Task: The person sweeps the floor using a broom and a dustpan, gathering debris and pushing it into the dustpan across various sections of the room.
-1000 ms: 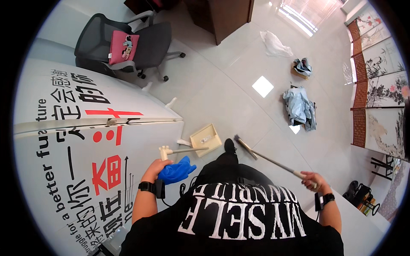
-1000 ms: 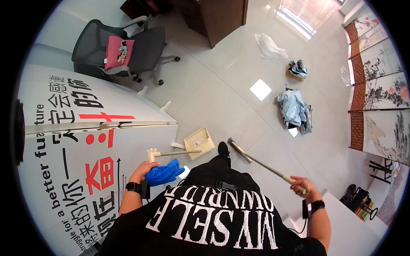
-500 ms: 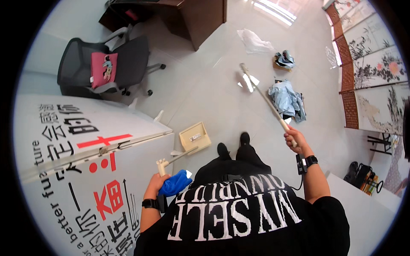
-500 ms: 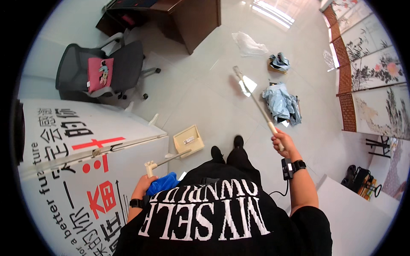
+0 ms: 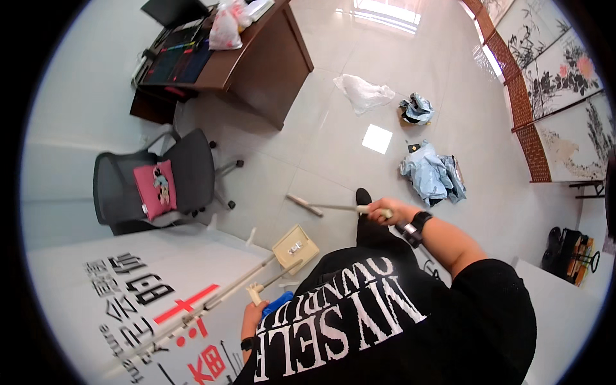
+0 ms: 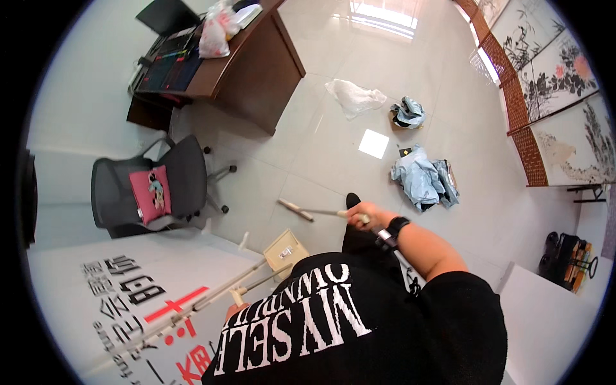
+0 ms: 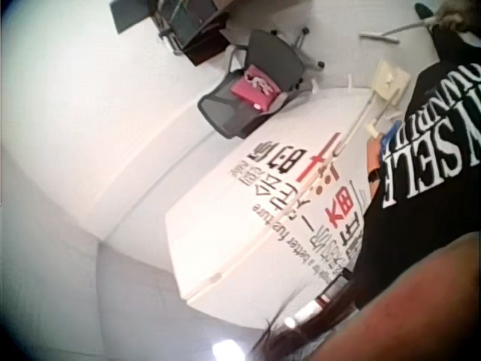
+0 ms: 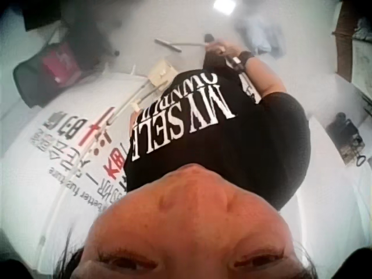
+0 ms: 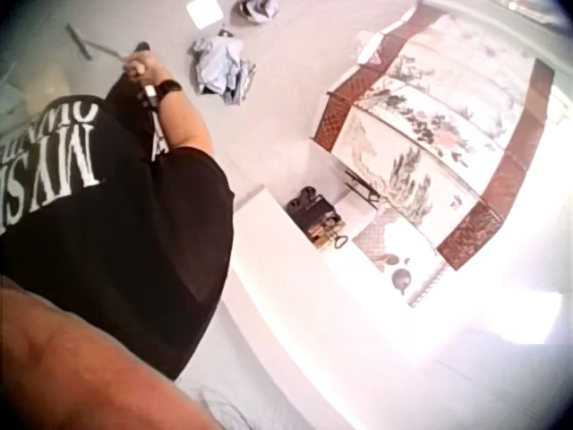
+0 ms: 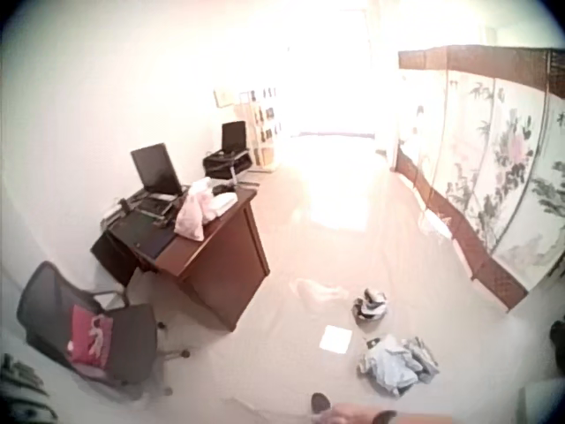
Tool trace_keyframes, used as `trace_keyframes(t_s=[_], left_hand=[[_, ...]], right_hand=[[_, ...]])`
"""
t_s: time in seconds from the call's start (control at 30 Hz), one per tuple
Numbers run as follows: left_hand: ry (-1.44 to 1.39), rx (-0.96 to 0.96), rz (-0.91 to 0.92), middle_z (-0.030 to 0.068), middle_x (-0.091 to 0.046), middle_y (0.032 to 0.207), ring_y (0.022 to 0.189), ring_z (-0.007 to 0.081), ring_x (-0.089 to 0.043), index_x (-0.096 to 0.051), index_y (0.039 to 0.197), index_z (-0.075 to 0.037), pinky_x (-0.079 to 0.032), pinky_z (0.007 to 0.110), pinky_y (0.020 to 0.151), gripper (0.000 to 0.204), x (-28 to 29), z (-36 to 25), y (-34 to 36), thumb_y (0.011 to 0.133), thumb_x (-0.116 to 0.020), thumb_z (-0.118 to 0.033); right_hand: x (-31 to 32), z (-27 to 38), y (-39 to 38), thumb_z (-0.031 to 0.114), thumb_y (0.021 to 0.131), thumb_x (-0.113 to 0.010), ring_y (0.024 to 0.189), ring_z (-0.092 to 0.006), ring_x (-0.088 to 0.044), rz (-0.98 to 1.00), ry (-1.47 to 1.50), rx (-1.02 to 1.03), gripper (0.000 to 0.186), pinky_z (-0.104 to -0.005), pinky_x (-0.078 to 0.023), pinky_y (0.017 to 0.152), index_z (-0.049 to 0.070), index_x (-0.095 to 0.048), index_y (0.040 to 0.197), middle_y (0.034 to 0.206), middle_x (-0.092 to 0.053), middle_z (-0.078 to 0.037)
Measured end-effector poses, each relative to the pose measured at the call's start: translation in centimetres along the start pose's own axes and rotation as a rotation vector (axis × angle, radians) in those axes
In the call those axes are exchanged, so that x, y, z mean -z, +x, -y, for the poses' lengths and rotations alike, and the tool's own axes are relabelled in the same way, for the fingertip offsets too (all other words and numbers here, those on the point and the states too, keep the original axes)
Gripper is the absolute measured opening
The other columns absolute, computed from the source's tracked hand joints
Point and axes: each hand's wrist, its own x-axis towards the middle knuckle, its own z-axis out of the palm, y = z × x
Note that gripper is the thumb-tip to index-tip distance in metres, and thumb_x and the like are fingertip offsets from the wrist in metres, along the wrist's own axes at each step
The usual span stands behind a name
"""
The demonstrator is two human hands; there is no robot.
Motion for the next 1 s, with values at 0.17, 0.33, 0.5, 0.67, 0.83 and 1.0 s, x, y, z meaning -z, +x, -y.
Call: trace_keyframes(t_s=[0.17,0.33,0.5,0.67,0.83,1.0], left_hand=[[-0.04,-0.005,-0.003,0.0066,-0.057,0.06,0.054,0.0119,-0.05,-0.058,0.07,0.005,-0.04,0.029,0.051,0.034,0.3,-9.1,0.0,0.068,-0.063,-0.029],[-0.049,0.007,-0.044,0.0042,-0.055,0.063,0.054,0.0106,-0.049,-0.057,0.074,0.004,-0.039,0.027,0.05,0.028,1.1,-21.7,-2.4,0.071,-0.06,-0.023],[-0.116,-0.095,-0.053,0.0036,-0.054,0.063,0.055,0.0097,-0.048,-0.056,0.073,0.003,-0.039,0.025,0.05,0.023,1.6,-27.3,-0.7,0.072,-0.06,-0.02],[-0.171,-0.175,-0.046,0.0035,-0.055,0.064,0.054,0.0095,-0.048,-0.055,0.073,0.003,-0.04,0.025,0.05,0.022,1.8,-32.3,2.5,0.072,-0.061,-0.018],[-0.11,-0.276,-0.014,0.0031,-0.056,0.064,0.054,0.0094,-0.049,-0.057,0.073,0.003,-0.04,0.026,0.05,0.024,2.1,-39.4,7.3,0.071,-0.062,-0.02],[0.004,-0.415,0.066,0.0021,-0.055,0.062,0.054,0.0087,-0.048,-0.057,0.071,0.003,-0.039,0.025,0.049,0.025,3.2,-47.7,13.3,0.071,-0.062,-0.022]], right_hand=[[6.6,16.3,-13.1,0.013,0.078,-0.049,0.039,-0.0047,-0.037,-0.174,-0.009,0.029,0.012,-0.0178,-0.028,0.032,0.003,-0.046,0.073,0.054,-0.044,0.001],[8.4,29.5,-14.6,0.014,0.078,-0.049,0.034,-0.0049,-0.038,-0.56,-0.119,0.334,0.012,-0.0169,-0.029,0.029,0.003,-0.047,0.074,0.05,-0.043,0.002],[8.5,31.1,-7.6,0.005,0.066,-0.057,0.043,-0.0135,-0.048,-0.59,-0.109,0.632,0.007,-0.0275,-0.036,0.039,0.0,-0.054,0.062,0.054,-0.05,-0.006],[2.9,25.2,-4.7,0.002,0.076,-0.048,0.043,-0.0054,-0.041,-0.329,0.155,0.757,0.04,-0.0186,-0.033,0.035,0.01,-0.039,0.114,0.066,-0.046,-0.003],[1.3,27.1,-7.2,0.003,0.078,-0.048,0.046,-0.0048,-0.039,-0.114,0.402,0.608,0.04,-0.0168,-0.03,0.037,0.01,-0.035,0.115,0.068,-0.045,-0.003],[-1.7,31.9,-3.7,0.005,0.08,-0.049,0.044,-0.0031,-0.038,0.064,0.421,0.495,0.022,-0.0152,-0.027,0.036,0.007,-0.036,0.097,0.067,-0.044,-0.002]])
